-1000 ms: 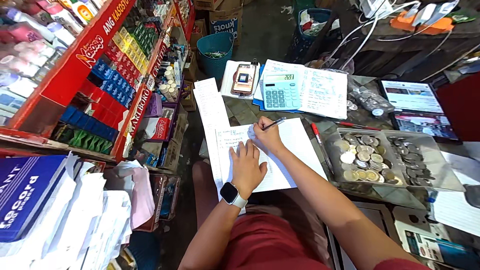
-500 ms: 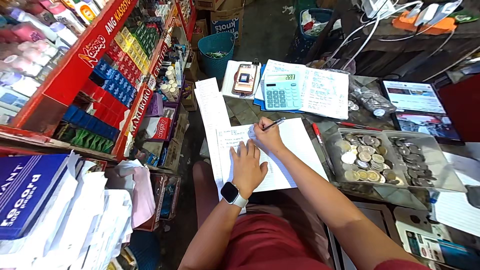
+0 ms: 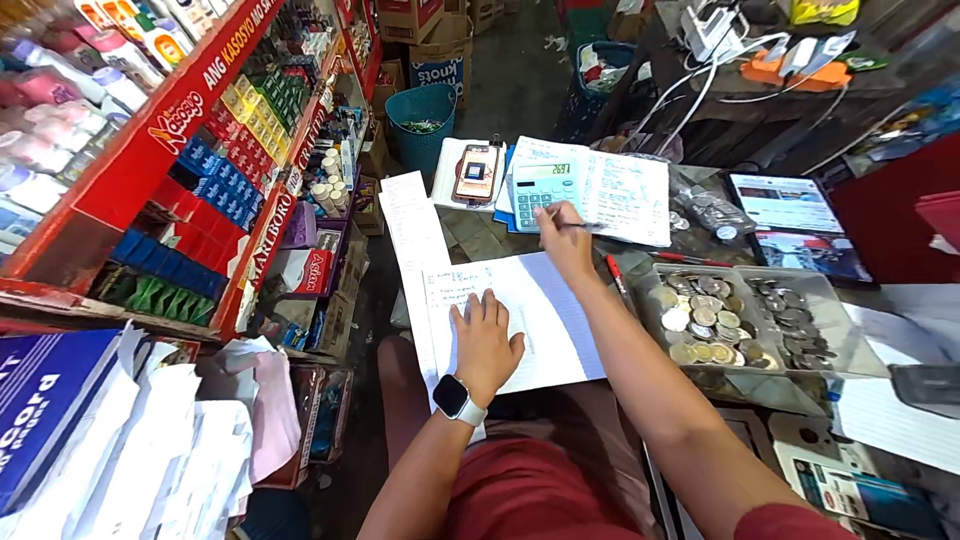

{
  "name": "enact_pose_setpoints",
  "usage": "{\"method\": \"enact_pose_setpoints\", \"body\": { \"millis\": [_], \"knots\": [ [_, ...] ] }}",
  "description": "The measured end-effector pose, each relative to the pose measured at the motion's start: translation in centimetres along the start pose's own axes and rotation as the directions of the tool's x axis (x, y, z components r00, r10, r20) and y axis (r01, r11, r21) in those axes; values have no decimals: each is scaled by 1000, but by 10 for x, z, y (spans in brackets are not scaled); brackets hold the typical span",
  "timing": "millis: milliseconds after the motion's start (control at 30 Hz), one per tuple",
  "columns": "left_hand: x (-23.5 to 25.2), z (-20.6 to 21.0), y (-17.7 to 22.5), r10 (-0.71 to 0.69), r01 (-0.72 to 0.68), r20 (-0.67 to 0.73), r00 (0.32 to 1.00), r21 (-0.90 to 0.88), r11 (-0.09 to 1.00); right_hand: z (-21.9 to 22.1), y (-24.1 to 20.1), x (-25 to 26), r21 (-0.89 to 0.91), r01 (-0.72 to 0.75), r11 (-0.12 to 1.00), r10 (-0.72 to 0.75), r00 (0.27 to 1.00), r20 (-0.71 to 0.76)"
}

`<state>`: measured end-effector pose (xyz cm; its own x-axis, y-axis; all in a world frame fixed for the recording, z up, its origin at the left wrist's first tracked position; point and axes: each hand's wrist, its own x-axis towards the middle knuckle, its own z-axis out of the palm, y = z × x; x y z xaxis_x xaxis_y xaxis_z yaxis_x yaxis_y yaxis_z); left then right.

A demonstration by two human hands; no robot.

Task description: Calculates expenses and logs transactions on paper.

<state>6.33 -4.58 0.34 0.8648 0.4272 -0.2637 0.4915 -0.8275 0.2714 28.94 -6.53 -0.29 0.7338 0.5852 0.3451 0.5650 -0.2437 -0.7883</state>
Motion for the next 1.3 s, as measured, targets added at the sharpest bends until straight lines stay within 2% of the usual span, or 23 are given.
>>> {"method": "enact_pose_setpoints", "body": {
  "millis": [100, 300, 500, 733, 933, 1033, 1133, 1300],
  "knots": [
    [0, -2, 0, 1, -1, 14, 1000, 5, 1000, -24, 21, 47, -319, 55, 946, -44, 998, 43],
    [2, -3, 3, 3, -3, 2, 1000, -9, 1000, -33, 43, 75, -502, 197, 842, -47, 954, 297],
    [2, 0, 3, -4, 3, -27, 1000, -49, 999, -35, 37, 71, -464, 125, 877, -7, 969, 247],
    [-4, 5, 8, -19, 16, -73, 997, -45, 999, -35, 34, 67, -456, 128, 881, -16, 970, 242],
    [-8, 0, 16, -30, 30, 6, 1000, -6, 1000, -39, 28, 66, -464, 125, 877, 7, 962, 273],
    [-8, -1, 16, -31, 31, 15, 999, -5, 1000, -40, 7, 49, -345, 39, 938, 35, 977, 208],
    [-8, -2, 16, -36, 36, 28, 999, 0, 999, -35, 4, 28, -219, 108, 970, -67, 980, 189],
    [-7, -2, 14, -44, 43, 51, 998, 17, 999, -16, 16, 15, -285, 309, 908, -244, 939, 241]
  ]
}}
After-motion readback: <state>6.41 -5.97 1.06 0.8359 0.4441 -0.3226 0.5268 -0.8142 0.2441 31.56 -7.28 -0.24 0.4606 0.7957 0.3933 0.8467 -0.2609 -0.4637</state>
